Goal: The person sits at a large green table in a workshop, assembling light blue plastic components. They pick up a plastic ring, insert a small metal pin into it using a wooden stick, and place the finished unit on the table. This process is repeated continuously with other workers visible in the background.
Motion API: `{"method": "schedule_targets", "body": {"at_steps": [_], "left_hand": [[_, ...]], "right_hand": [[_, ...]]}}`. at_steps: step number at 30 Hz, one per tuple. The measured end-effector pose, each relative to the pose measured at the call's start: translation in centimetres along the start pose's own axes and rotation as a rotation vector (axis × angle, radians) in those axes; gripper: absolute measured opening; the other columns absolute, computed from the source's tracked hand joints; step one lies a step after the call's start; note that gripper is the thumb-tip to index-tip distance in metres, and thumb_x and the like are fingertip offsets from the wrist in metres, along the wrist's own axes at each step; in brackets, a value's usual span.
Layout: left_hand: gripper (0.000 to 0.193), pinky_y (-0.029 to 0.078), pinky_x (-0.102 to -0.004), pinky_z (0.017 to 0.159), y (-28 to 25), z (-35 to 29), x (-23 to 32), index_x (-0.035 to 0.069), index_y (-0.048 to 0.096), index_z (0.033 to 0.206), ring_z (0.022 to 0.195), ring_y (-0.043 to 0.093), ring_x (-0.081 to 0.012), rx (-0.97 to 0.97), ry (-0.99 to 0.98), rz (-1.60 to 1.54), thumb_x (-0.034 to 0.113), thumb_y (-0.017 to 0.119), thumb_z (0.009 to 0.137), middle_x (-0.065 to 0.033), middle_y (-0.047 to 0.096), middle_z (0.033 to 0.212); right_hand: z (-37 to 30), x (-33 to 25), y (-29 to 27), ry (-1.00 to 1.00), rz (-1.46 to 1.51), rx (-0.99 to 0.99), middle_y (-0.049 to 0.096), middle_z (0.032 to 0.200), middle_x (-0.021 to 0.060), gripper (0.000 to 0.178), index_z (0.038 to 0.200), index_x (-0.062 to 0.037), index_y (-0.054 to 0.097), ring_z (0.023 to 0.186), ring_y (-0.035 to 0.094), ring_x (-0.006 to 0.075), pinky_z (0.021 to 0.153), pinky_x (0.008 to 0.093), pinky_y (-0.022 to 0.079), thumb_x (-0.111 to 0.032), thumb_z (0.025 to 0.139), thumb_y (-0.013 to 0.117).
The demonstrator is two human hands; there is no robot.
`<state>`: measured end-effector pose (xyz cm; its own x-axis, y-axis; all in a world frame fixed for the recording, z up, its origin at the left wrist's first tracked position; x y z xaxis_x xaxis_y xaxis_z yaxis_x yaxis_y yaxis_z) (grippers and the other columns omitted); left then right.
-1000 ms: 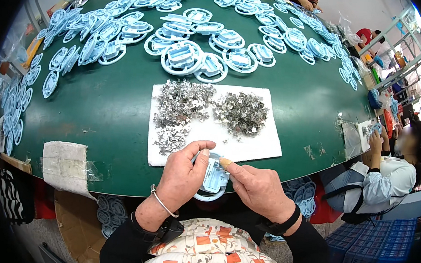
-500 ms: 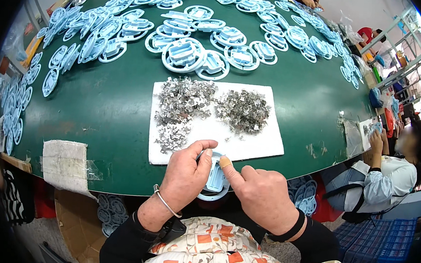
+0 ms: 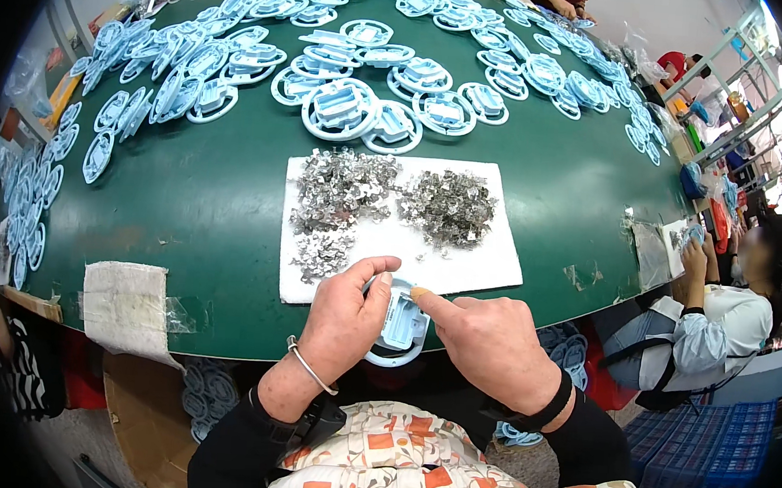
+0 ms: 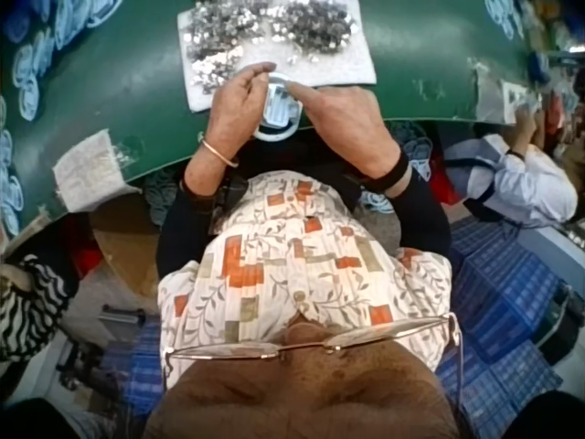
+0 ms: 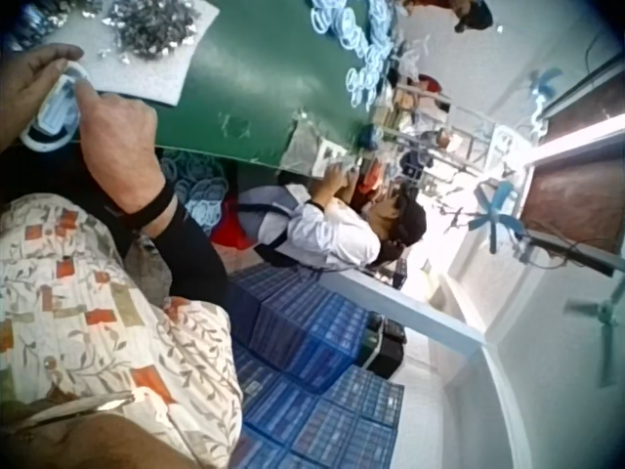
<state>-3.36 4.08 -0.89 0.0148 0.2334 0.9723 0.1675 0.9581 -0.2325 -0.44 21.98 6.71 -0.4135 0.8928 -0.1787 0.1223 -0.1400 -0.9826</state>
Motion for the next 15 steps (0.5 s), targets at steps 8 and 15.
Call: {"method": "schedule_targets", "body": {"at_steps": [8, 15], "left_hand": [[0.033, 0.054, -0.0223, 0.080, -0.3, -1.0, 0.5, -0.002, 0.062, 0.135, 0.090, 0.063, -0.0057, -0.120, -0.152, -0.584, 0.016, 0.052, 0.109, -0.0052, 0.070, 0.108], [0.044, 0.054, -0.0301, 0.085, -0.7, -1.2, 2.4, -0.004, 0.056, 0.140, 0.096, 0.065, -0.0148, -0.344, 0.047, -0.200, 0.008, 0.053, 0.098, -0.0108, 0.068, 0.112]], "right_hand": [[-1.3, 2.1, 3.2, 0.279, 1.177, 0.087, 0.070, 0.087, 0.0030, 0.028, 0.125, -0.0011, 0.064, 0.072, 0.062, 0.0082, 0.065, 0.0246, 0.050, -0.020, 0.105, 0.062], [-2.0, 2.8, 2.4, 0.290, 1.424, -0.028, 0.066, 0.095, -0.0021, 0.024, 0.117, 0.0028, 0.065, 0.083, 0.056, 0.0024, 0.072, 0.0213, 0.048, -0.018, 0.108, 0.056]]}}
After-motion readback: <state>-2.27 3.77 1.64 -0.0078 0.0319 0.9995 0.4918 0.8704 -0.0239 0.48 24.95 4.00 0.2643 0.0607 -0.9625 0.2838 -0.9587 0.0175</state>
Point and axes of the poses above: each hand's wrist, its own z-axis towards the middle knuckle, its own y-axis out of the palm, x = y × z, the point moved 2 cm from there along z, towards the middle knuckle
